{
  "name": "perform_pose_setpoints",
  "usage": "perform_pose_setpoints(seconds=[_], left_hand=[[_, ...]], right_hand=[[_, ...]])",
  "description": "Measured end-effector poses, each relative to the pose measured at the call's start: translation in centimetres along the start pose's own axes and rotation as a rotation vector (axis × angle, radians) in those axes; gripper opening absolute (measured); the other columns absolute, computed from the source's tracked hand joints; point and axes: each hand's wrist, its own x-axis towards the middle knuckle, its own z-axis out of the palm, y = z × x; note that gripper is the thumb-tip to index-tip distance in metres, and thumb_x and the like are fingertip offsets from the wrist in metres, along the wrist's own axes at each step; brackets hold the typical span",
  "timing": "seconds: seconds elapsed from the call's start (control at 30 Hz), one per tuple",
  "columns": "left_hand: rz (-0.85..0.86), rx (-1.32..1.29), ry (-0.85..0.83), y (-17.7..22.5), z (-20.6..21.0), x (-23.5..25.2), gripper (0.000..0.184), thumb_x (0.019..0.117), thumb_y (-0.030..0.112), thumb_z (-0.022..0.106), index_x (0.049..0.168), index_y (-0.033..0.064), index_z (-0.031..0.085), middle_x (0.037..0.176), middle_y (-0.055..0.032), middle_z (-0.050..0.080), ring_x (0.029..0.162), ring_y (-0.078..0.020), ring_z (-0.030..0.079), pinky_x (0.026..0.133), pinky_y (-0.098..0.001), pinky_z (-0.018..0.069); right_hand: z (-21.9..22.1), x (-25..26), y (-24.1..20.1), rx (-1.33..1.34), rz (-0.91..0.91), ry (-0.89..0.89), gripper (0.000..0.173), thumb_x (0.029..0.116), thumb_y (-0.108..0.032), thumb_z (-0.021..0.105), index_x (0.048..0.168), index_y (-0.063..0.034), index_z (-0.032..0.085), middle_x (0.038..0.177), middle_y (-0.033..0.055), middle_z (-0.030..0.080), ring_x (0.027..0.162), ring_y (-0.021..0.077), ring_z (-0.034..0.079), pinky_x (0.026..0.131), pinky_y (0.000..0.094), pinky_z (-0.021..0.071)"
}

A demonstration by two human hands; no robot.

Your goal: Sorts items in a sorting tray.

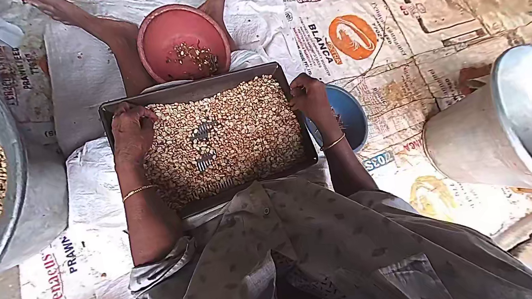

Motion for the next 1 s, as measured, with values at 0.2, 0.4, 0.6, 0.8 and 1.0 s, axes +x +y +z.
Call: perform_pose_setpoints(seconds=[0.2,0.4,0.6,0.8,1.0], left_hand=[[-0.005,-0.003,0.019,0.4,0.1,-0.4,0.022,0.1004,0.001,0.052,0.108,-0.0087,0.071,0.117,-0.0346,0.061,0.116,-0.0501,0.057,0.103,-0.0634,0.0409],[-0.008,0.002,0.020,0.4,0.0,-0.3,0.022,0.0993,0.001,0.053,0.107,-0.0079,0.071,0.117,-0.0342,0.062,0.118,-0.0499,0.057,0.104,-0.0639,0.0401],[-0.006,-0.002,0.020,0.0,0.2,-0.1,0.021,0.0997,0.001,0.054,0.108,-0.0079,0.071,0.116,-0.0342,0.061,0.116,-0.0498,0.057,0.104,-0.0633,0.0410],[-0.025,0.006,0.013,0.0,0.2,-0.1,0.021,0.0992,0.001,0.054,0.109,-0.0068,0.071,0.118,-0.0338,0.061,0.118,-0.0492,0.056,0.106,-0.0630,0.0401],[-0.020,0.008,0.009,0.0,0.2,-0.1,0.022,0.0993,0.002,0.054,0.108,-0.0080,0.071,0.117,-0.0345,0.060,0.117,-0.0499,0.056,0.105,-0.0632,0.0402]], right_hand=[[2.1,0.8,-0.7,-0.315,-0.125,-0.044,0.026,0.1020,-0.015,0.055,0.117,-0.0048,0.074,0.112,0.0203,0.074,0.109,0.0411,0.069,0.092,0.0621,0.0513],[2.4,0.5,-1.5,-0.359,-0.055,-0.057,0.024,0.1003,-0.015,0.054,0.108,-0.0035,0.074,0.110,0.0205,0.073,0.109,0.0415,0.068,0.091,0.0620,0.0505],[1.5,-1.2,-0.9,-0.205,-0.220,-0.083,0.021,0.0975,-0.013,0.060,0.104,-0.0031,0.078,0.103,0.0187,0.075,0.100,0.0383,0.071,0.088,0.0608,0.0525],[-0.9,-0.8,0.1,0.047,-0.070,-0.134,0.015,0.0971,-0.012,0.065,0.105,-0.0013,0.073,0.087,0.0120,0.072,0.066,0.0193,0.068,0.066,0.0407,0.0588],[-1.8,-1.8,1.8,0.495,0.023,-0.116,0.007,0.0963,-0.006,0.066,0.099,-0.0008,0.070,0.078,0.0026,0.072,0.056,0.0072,0.065,0.050,0.0234,0.0553]])
